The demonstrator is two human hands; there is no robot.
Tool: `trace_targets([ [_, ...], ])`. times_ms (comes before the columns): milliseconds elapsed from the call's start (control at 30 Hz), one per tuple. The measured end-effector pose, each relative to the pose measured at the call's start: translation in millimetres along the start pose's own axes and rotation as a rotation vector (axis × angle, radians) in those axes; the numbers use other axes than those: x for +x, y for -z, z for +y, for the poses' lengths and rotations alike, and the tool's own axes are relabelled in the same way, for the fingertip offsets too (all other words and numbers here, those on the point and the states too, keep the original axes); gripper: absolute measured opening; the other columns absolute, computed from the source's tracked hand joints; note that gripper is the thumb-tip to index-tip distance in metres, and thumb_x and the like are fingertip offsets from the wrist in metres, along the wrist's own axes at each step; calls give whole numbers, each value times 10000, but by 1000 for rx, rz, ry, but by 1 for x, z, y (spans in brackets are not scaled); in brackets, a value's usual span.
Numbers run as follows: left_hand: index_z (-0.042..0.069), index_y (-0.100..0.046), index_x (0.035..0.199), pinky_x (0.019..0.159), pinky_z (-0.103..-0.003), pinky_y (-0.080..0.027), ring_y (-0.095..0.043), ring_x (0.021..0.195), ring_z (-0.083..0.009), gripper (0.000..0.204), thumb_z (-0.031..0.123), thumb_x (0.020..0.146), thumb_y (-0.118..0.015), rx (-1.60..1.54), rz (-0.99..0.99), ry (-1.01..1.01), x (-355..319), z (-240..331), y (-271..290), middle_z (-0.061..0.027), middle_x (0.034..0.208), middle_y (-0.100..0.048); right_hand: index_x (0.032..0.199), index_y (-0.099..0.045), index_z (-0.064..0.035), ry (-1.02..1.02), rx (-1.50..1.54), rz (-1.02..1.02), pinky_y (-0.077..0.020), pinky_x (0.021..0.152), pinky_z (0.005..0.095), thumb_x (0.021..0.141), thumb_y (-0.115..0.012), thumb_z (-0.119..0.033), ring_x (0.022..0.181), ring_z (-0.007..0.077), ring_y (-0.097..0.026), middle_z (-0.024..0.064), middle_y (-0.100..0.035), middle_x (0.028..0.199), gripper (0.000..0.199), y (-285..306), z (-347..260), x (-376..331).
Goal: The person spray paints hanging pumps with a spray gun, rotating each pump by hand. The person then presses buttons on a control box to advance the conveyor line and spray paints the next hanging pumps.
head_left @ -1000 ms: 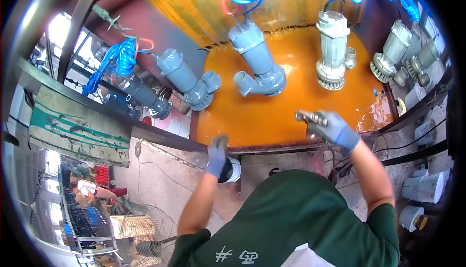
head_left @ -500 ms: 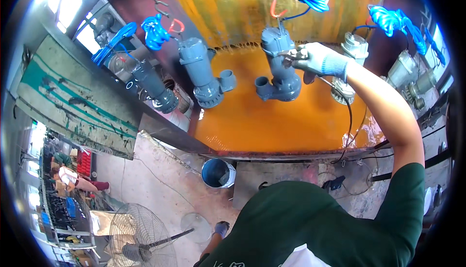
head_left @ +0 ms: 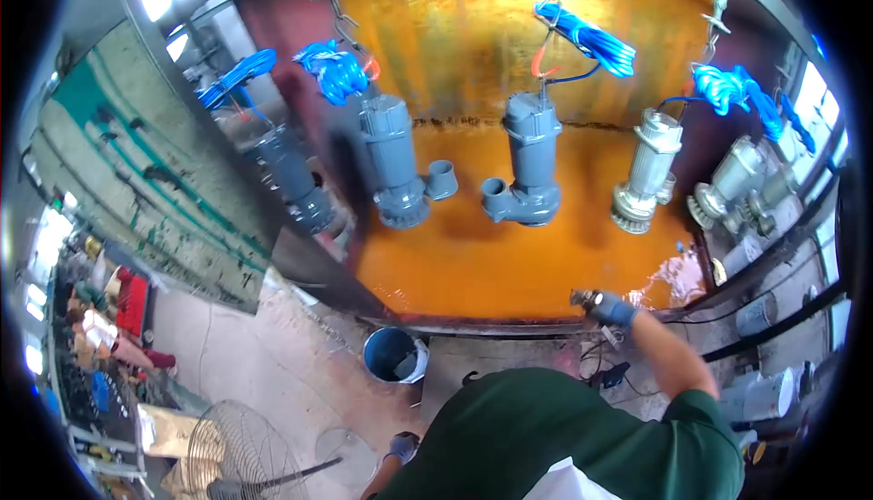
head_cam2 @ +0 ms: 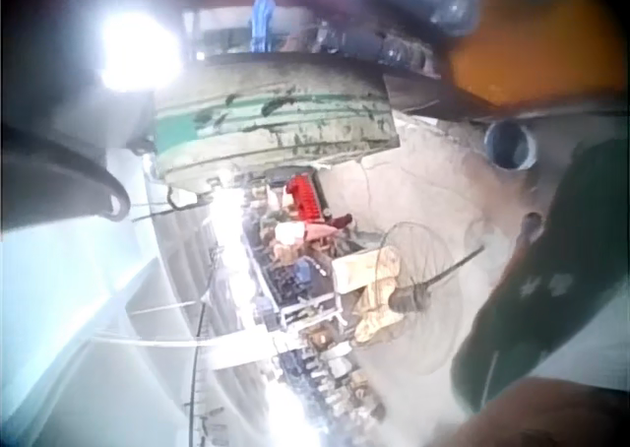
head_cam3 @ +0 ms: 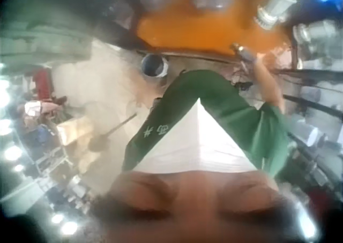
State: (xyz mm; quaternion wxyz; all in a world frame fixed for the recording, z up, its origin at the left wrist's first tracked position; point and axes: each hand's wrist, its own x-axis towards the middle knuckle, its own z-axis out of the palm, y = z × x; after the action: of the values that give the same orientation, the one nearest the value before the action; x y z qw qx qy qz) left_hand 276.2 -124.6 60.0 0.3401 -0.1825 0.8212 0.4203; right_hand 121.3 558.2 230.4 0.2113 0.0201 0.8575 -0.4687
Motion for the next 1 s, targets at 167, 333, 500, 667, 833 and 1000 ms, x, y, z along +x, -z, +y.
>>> trace_targets([
  [167,28,-775,1064,563,-392,-553,-674,657,-250,187,124,1056,-615,17,21,-41,25,26,35,-98,833,-737,1393,-664,-107,-558,-127,58,-595,857,470,778,-852,-224,984,330,-744,171,-779,1129,653,-123,153,-43],
  [333,34,-767,1078,537,-390,-559,-670,628,-253,185,134,1066,-612,137,-19,-24,47,59,56,-104,833,-726,1207,-780,-64,-957,-284,138,-604,834,492,783,-804,-288,1070,351,-775,216,-796,1147,480,-237,260,-161],
  [500,52,-768,1104,540,-405,-578,-666,618,-254,201,178,1071,-614,117,-11,-70,63,47,63,-111,854,-729,1015,-803,-22,-924,-243,-89,-604,770,474,826,-815,-331,894,344,-775,226,-801,1008,363,-261,213,-233],
  [667,17,-773,1069,526,-419,-568,-684,640,-243,270,265,1056,-667,156,-87,-157,57,86,62,-116,845,-737,1007,-788,-27,-1081,58,123,-583,625,421,789,-909,-232,694,238,-731,140,-782,844,322,-272,169,-252],
  [833,-4,-757,1060,579,-420,-577,-698,658,-244,318,304,1050,-679,110,77,-299,99,29,57,-124,828,-737,1141,-774,-25,-941,128,136,-578,666,415,702,-927,-292,744,222,-714,107,-788,889,537,-253,157,-211],
  [1000,31,-712,1290,861,-490,-552,-724,1007,-383,440,395,1116,-534,-445,412,-182,154,25,74,-239,1146,-758,1152,-770,-26,-819,94,243,-579,686,421,721,-914,-299,766,234,-719,117,-788,906,530,-197,117,-136],
])
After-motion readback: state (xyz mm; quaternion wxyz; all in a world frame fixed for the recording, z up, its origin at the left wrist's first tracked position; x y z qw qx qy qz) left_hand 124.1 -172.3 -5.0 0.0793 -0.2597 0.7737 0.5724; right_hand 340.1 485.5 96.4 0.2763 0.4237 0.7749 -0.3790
